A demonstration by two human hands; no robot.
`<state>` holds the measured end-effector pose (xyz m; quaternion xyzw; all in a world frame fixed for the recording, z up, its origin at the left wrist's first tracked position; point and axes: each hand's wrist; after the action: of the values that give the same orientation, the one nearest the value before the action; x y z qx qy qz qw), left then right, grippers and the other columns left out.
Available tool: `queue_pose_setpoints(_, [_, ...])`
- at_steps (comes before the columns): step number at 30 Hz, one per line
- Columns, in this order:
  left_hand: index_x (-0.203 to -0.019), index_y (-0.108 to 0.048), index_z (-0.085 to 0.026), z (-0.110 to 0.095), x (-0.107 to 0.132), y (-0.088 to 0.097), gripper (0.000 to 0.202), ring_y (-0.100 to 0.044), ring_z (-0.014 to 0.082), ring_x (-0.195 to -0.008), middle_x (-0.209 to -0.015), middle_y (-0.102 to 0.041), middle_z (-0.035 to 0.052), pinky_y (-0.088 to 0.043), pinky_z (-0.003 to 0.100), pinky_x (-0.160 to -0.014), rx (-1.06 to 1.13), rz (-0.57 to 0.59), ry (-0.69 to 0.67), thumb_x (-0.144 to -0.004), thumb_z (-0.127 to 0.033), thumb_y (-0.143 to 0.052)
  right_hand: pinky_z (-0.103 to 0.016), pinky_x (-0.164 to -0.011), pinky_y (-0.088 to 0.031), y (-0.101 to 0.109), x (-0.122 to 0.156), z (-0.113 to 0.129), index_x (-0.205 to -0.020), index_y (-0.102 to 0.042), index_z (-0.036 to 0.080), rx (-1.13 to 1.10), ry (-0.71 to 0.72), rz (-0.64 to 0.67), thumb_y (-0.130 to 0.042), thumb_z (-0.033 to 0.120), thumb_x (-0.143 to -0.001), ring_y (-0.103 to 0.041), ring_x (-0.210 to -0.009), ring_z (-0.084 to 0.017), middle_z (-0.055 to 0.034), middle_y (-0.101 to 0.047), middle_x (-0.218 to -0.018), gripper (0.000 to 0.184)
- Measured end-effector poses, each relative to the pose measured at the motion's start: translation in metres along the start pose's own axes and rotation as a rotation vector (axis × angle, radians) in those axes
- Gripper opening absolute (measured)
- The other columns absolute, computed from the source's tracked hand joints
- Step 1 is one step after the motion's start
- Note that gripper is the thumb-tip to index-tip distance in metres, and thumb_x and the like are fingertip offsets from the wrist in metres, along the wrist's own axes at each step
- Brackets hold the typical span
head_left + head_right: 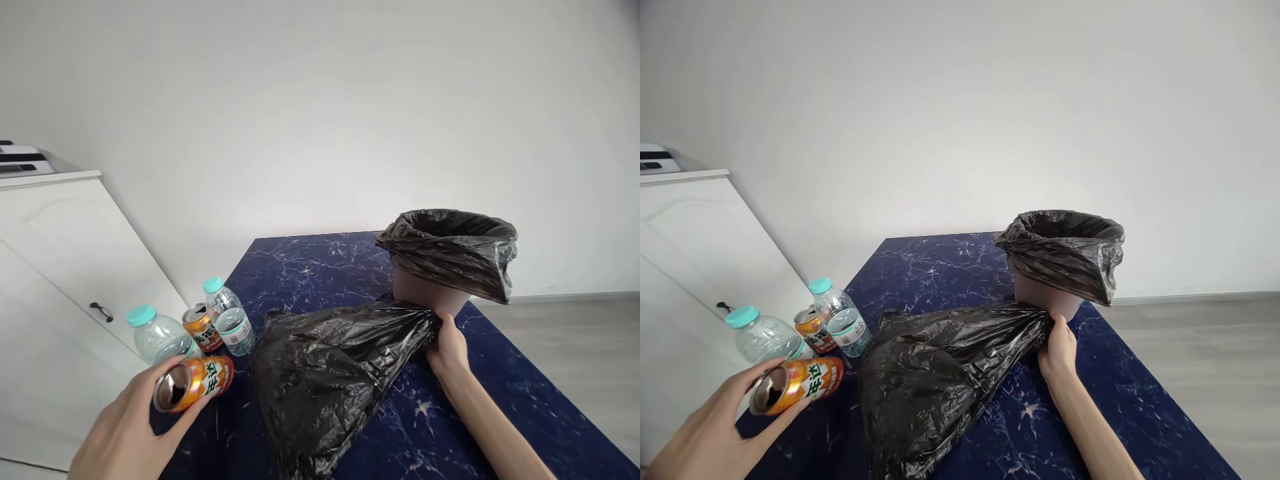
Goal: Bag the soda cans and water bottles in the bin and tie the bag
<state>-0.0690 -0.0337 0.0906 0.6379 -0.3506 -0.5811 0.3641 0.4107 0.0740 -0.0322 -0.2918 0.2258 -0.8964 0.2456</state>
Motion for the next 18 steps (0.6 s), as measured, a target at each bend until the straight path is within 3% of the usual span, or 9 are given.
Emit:
queue_pose_setpoints(4, [-0.133,-0.052,-0.030,-0.015,-0.015,0.001,0.047,-0.078,0.0406,-0.102,-0.130,-0.076,0.0107,-0.061,0.048,-0.075,-0.001,0.087,-0.054,-0.094,-0.056,-0.048,-0.023,-0.057,-0.056,0.000,-0.001,0.000,-0.089,-0.069,0.019,0.006,-0.004,0.026,-0.069,0.022,-0.076,-0.066,-0.068,-0.015,0.0019,-0.070,-0.079,0.013])
queue_pose_setpoints(13, [-0.142,-0.048,-0.027,-0.020,-0.029,-0.011,0.047,-0.079,0.0415,-0.097,-0.142,-0.070,0.0143,-0.061,0.049,-0.067,-0.023,0.096,-0.152,-0.102,-0.049,-0.038,-0.023,-0.055,-0.056,0.003,-0.005,-0.002,-0.091,-0.069,0.020,0.042,0.001,0.037,-0.073,0.026,-0.076,-0.066,-0.068,-0.015,0.0025,-0.070,-0.078,0.017])
queue_pose_setpoints(18, [-0.146,-0.048,-0.027,-0.016,-0.028,-0.019,0.051,-0.079,0.0402,-0.097,-0.144,-0.068,0.0128,-0.061,0.048,-0.066,0.012,-0.020,-0.211,-0.101,-0.050,-0.041,-0.023,-0.057,-0.057,0.001,-0.004,-0.002,-0.091,-0.069,0.020,0.050,0.005,0.029,-0.072,0.026,-0.076,-0.067,-0.071,-0.016,0.0016,-0.071,-0.080,0.016])
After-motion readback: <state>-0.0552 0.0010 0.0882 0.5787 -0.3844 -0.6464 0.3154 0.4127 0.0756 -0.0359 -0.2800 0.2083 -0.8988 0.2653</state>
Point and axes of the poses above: each hand's wrist, its own x-axis away from the middle knuckle, its own y-axis out of the back of the hand, z = x × y
